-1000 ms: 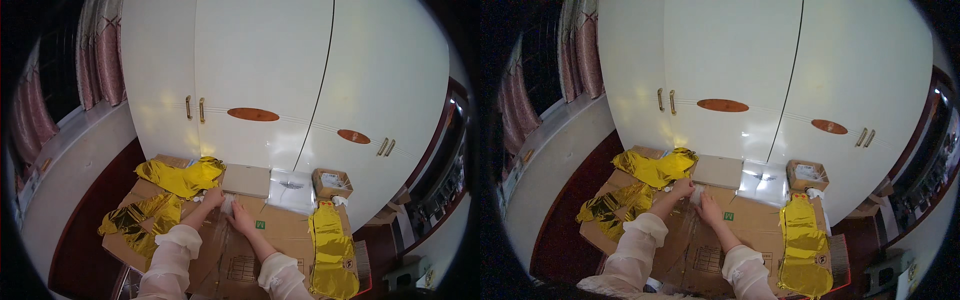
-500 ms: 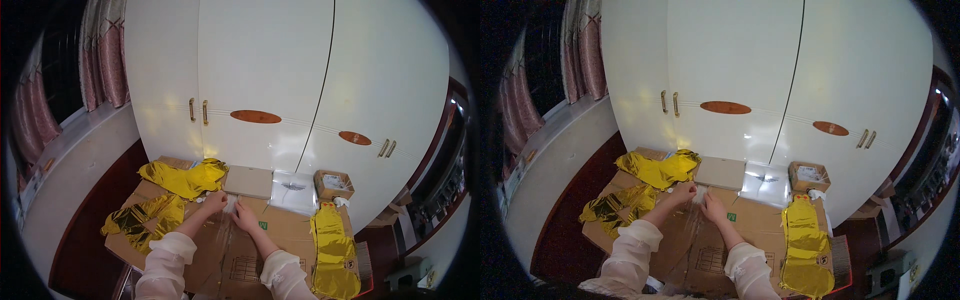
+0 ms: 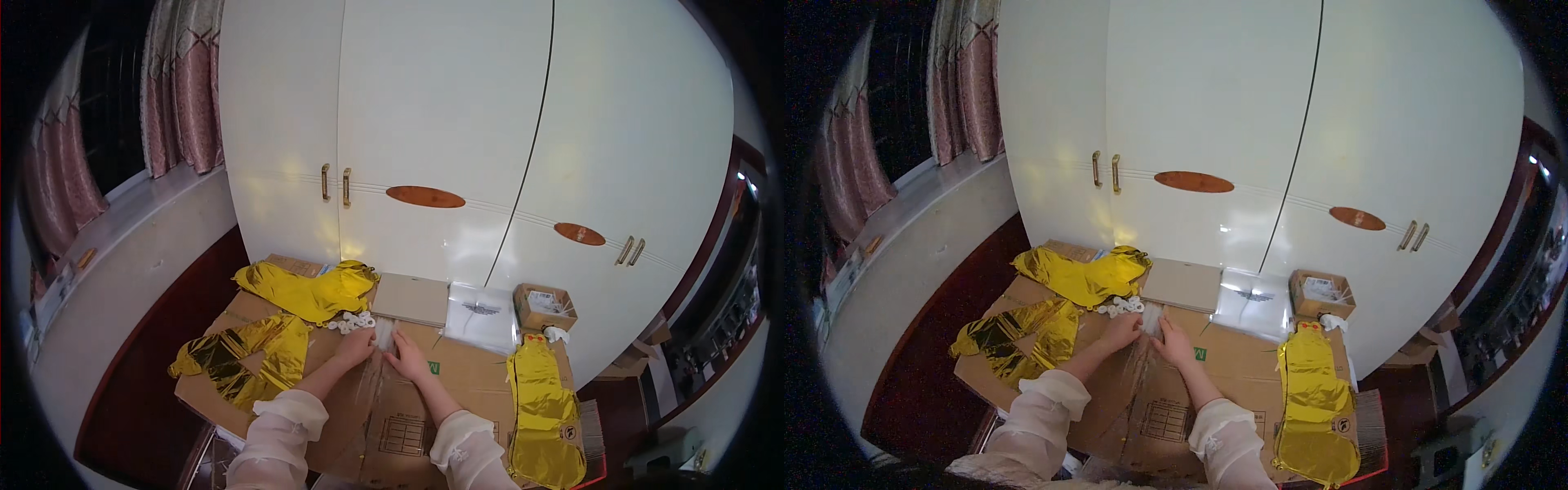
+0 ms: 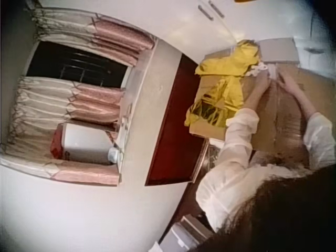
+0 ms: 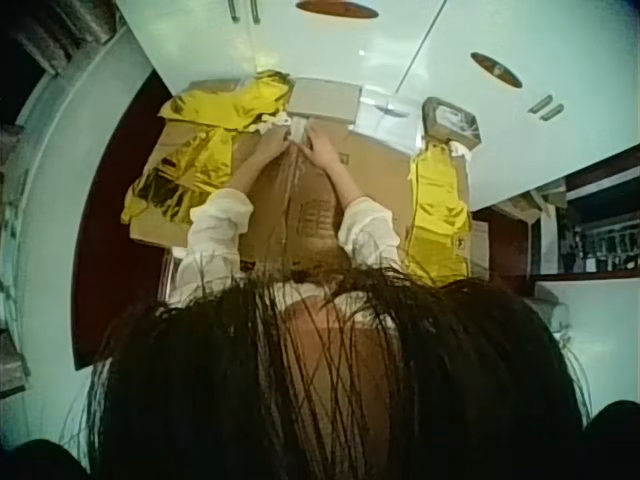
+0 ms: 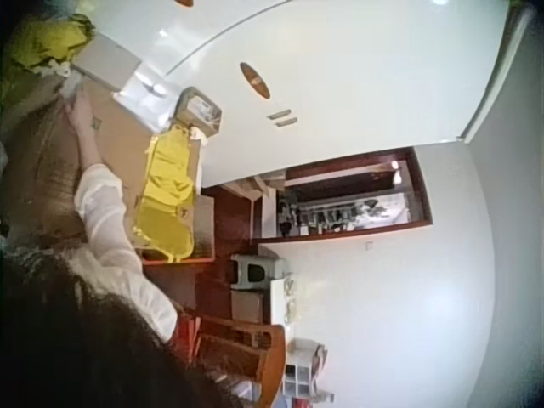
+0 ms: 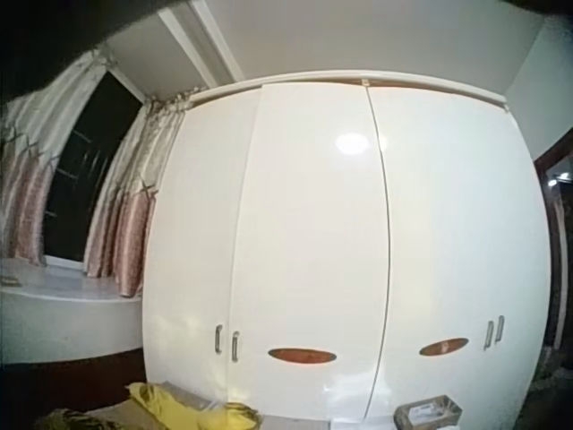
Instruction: Folding gold-colored foil bags and preparing them for shipping in cardboard boxes.
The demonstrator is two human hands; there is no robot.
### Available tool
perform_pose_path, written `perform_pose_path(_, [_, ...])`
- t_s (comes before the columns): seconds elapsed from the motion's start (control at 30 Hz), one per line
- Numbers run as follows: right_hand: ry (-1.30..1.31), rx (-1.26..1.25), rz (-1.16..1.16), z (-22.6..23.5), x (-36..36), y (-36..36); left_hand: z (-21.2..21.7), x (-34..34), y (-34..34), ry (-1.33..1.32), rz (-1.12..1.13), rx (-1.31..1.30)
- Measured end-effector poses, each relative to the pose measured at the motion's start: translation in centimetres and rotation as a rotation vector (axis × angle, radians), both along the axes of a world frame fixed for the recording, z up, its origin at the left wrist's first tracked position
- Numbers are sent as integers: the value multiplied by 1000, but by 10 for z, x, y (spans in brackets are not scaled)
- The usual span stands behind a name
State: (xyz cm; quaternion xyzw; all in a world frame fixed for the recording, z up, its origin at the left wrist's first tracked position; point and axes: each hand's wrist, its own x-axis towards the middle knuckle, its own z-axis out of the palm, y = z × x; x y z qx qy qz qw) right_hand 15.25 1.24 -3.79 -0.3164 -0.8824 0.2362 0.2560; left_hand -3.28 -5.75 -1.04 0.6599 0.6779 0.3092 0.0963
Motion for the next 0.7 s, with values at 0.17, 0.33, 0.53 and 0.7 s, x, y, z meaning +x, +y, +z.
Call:
perform_pose_path(0.17, [17, -4, 28, -6, 1, 11, -8, 0, 6, 9, 2, 28])
perform_pose_path(0.33, [67, -6, 26, -3, 5, 16, 0, 3, -1, 21, -49, 53])
perform_pose_path(0.53, [31, 4, 12, 4, 0, 7, 51, 22, -51, -27, -88, -55])
perform_pose_path(0.7, [26, 38, -56, -1, -10, 13, 163, 96, -163, -61, -594, 384])
